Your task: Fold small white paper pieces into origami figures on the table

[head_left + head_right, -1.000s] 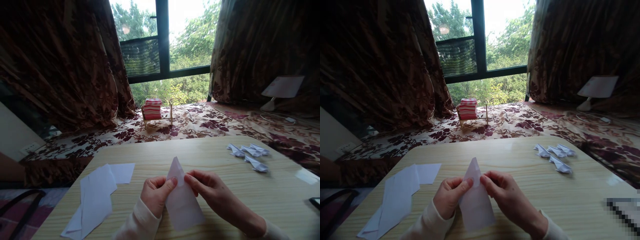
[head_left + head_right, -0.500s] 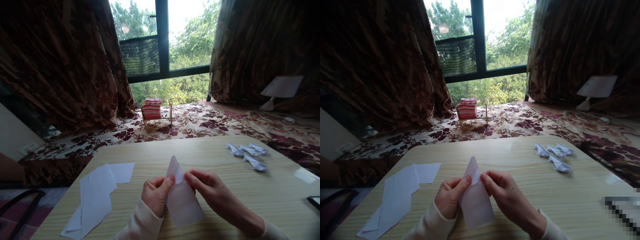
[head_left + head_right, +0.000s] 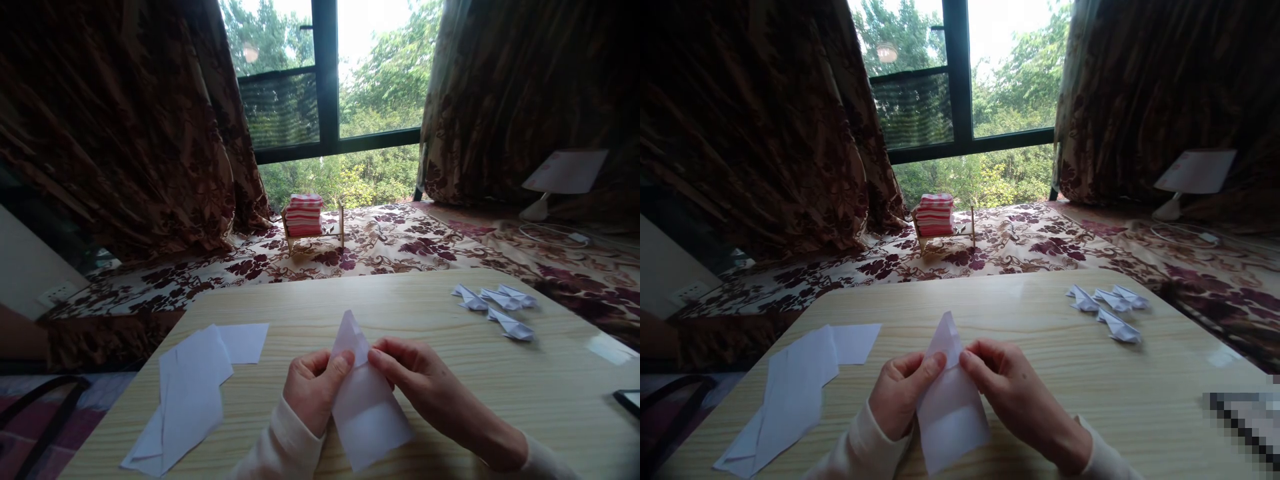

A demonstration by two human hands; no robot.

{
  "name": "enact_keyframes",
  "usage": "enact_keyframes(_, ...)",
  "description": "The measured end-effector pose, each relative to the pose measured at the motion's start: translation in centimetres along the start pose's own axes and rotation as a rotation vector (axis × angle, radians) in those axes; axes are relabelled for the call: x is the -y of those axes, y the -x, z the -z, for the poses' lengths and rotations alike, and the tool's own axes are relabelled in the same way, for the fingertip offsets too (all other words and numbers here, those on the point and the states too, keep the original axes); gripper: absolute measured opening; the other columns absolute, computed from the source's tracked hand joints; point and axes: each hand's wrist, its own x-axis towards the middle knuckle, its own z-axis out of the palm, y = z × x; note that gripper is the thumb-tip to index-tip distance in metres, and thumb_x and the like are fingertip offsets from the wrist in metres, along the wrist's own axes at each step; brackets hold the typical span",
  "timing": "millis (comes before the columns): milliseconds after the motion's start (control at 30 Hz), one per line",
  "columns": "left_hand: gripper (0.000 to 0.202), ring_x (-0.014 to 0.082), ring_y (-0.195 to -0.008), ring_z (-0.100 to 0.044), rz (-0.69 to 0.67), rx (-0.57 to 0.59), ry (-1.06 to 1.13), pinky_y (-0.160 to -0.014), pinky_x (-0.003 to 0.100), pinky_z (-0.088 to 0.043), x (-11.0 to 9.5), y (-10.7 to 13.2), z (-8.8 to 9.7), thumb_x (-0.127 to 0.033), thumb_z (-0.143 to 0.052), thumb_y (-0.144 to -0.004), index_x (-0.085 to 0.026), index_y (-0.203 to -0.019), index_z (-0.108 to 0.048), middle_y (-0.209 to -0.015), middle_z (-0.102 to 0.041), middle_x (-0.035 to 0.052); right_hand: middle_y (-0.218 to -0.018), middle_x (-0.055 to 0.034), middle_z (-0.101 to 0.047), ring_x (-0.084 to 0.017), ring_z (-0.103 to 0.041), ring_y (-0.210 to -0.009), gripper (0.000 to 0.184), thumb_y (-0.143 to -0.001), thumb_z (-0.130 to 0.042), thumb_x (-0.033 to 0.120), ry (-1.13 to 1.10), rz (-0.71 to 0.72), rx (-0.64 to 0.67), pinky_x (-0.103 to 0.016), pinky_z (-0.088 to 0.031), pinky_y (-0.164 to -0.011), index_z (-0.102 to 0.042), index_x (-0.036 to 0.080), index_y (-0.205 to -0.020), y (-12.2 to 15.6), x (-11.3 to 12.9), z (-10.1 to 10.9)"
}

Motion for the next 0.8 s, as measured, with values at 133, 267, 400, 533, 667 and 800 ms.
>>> enact_keyframes(133, 0.043, 0.0114, -0.051, -0.049, -0.051, -0.029, -0.065, -0.048, 0.022, -0.035, 0.3, -0.1, 0.0, -0.049, -0.075, -0.050, -0.009, -0.068, -0.069, -0.058, -0.063, 0.0038, -0.061, 0.0014, -0.048, -0.010, -0.039, -0.056, 0.037, -0.081, -0.050, 0.047, 0.022, -0.002, -0.002, -0.020, -0.032, -0.049, -0.058, 0.012, -0.068, 0.1, 0.1, -0.1)
enact_keyframes(267, 0.045, 0.0132, -0.052, -0.052, -0.035, -0.026, -0.031, -0.050, 0.023, -0.039, 0.0, -0.1, 0.0, -0.046, -0.078, -0.047, -0.009, -0.071, -0.069, -0.061, -0.065, 0.0051, -0.061, 0.0015, -0.047, -0.010, -0.039, -0.057, 0.037, -0.083, -0.049, 0.046, 0.037, 0.014, 0.000, -0.020, -0.032, -0.049, -0.057, 0.013, -0.069, 0.2, 0.2, -0.1)
enact_keyframes(400, 0.038, 0.0120, -0.051, -0.052, 0.019, -0.025, 0.045, -0.049, 0.022, -0.038, 0.0, -0.1, 0.1, -0.041, -0.080, -0.046, -0.010, -0.065, -0.069, -0.057, -0.065, 0.0041, -0.063, 0.0009, -0.049, -0.011, -0.040, -0.058, 0.037, -0.083, -0.048, 0.047, 0.032, 0.029, 0.016, -0.021, -0.033, -0.050, -0.056, 0.014, -0.069, 0.2, 0.4, -0.1)
enact_keyframes(533, 0.037, 0.0112, -0.050, -0.052, 0.077, 0.003, 0.146, -0.050, 0.022, -0.037, 0.8, -0.4, 0.3, -0.040, -0.080, -0.048, -0.010, -0.067, -0.069, -0.058, -0.065, 0.0044, -0.061, 0.0017, -0.047, -0.010, -0.038, -0.056, 0.037, -0.083, -0.048, 0.046, 0.040, 0.024, 0.007, -0.020, -0.031, -0.048, -0.056, 0.013, -0.069, 0.2, 0.5, -0.2)
enact_keyframes(667, 0.036, 0.0114, -0.049, -0.053, 0.105, 0.016, 0.211, -0.049, 0.022, -0.037, 0.9, -0.4, 0.2, -0.039, -0.080, -0.049, -0.009, -0.066, -0.069, -0.054, -0.064, 0.0046, -0.060, 0.0021, -0.045, -0.010, -0.037, -0.055, 0.037, -0.083, -0.048, 0.047, 0.064, 0.037, -0.020, -0.020, -0.030, -0.047, -0.056, 0.013, -0.068, 0.2, 0.4, -0.3)
enact_keyframes(800, 0.035, 0.0116, -0.050, -0.054, 0.164, 0.034, 0.320, -0.051, 0.022, -0.040, 0.3, -0.2, -0.1, -0.036, -0.081, -0.048, -0.008, -0.066, -0.071, -0.054, -0.065, 0.0060, -0.061, 0.0017, -0.046, -0.010, -0.038, -0.057, 0.037, -0.083, -0.048, 0.046, 0.081, 0.052, -0.034, -0.021, -0.032, -0.048, -0.056, 0.014, -0.068, 0.2, 0.2, -0.3)
